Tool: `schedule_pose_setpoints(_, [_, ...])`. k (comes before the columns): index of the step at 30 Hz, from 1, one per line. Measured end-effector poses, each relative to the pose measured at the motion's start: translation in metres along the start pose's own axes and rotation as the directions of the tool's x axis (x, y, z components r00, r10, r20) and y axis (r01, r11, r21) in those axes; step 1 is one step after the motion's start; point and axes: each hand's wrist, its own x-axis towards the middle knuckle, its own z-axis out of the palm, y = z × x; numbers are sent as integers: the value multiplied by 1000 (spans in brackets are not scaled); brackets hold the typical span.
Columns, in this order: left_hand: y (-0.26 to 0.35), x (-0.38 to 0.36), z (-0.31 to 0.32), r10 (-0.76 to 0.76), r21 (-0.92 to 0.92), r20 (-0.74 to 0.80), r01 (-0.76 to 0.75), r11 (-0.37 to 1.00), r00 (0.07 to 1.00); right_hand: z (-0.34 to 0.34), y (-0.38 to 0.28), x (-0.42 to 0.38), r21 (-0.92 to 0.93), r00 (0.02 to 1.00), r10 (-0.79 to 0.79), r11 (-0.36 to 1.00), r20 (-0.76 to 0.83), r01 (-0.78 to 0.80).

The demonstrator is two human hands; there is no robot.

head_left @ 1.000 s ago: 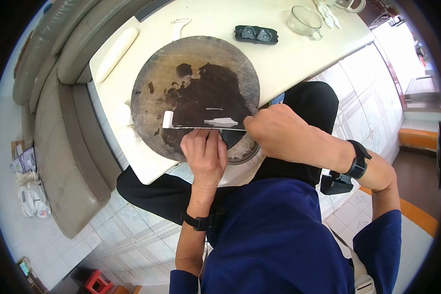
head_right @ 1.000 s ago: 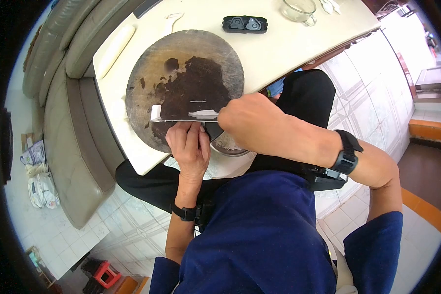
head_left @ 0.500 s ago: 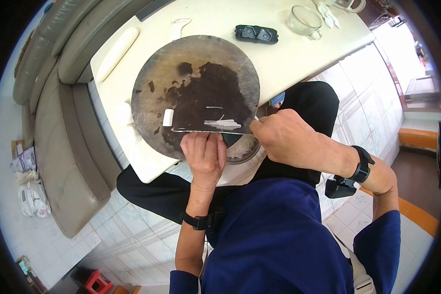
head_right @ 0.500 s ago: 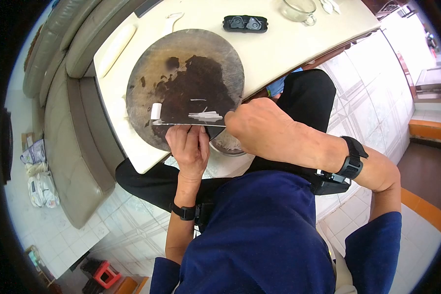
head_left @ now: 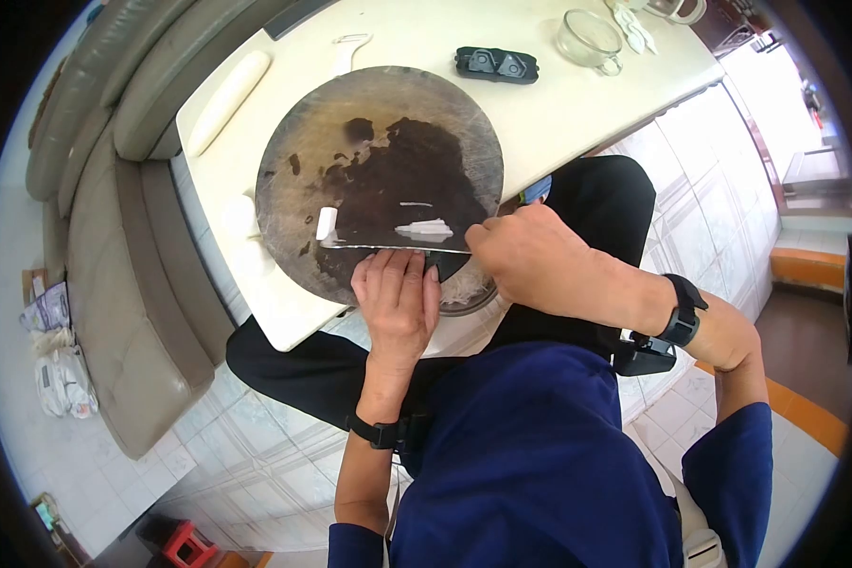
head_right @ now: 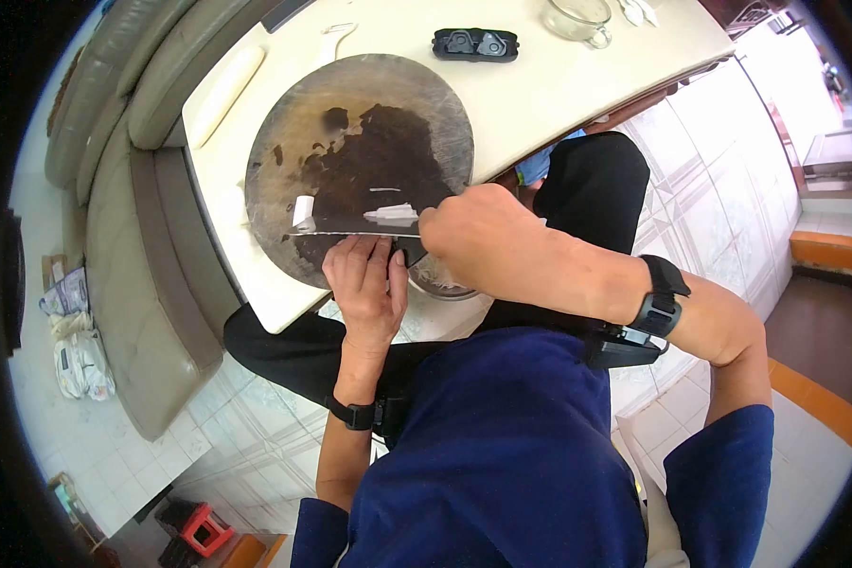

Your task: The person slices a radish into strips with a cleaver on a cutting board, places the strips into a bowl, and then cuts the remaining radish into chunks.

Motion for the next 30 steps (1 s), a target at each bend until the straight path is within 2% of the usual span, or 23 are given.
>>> schedule_pose_setpoints(9, [1, 0, -1, -24, -16, 27, 25, 1000, 999, -3, -5, -9, -27, 999, 21, 999, 45, -19])
schedule_pose_setpoints(15, [-1, -3, 2, 5, 31, 4, -5, 1000, 1000, -1, -9, 3, -56, 999, -45, 997, -15, 44])
schedule_pose_setpoints(18, [0, -3, 2, 15, 24, 3, -15, 1000, 1000, 0, -7, -4, -10, 998, 9, 1000, -57, -10])
schedule_pose_setpoints(24, [0, -4, 1, 13, 6, 12, -14, 1000, 1000, -8, -12, -17, -79, 1000, -10, 997, 4, 11])
schedule_pose_setpoints(30, [-2, -10, 4, 38, 39, 0, -38, 998, 999, -3, -15, -7, -40, 994, 39, 999, 101, -35])
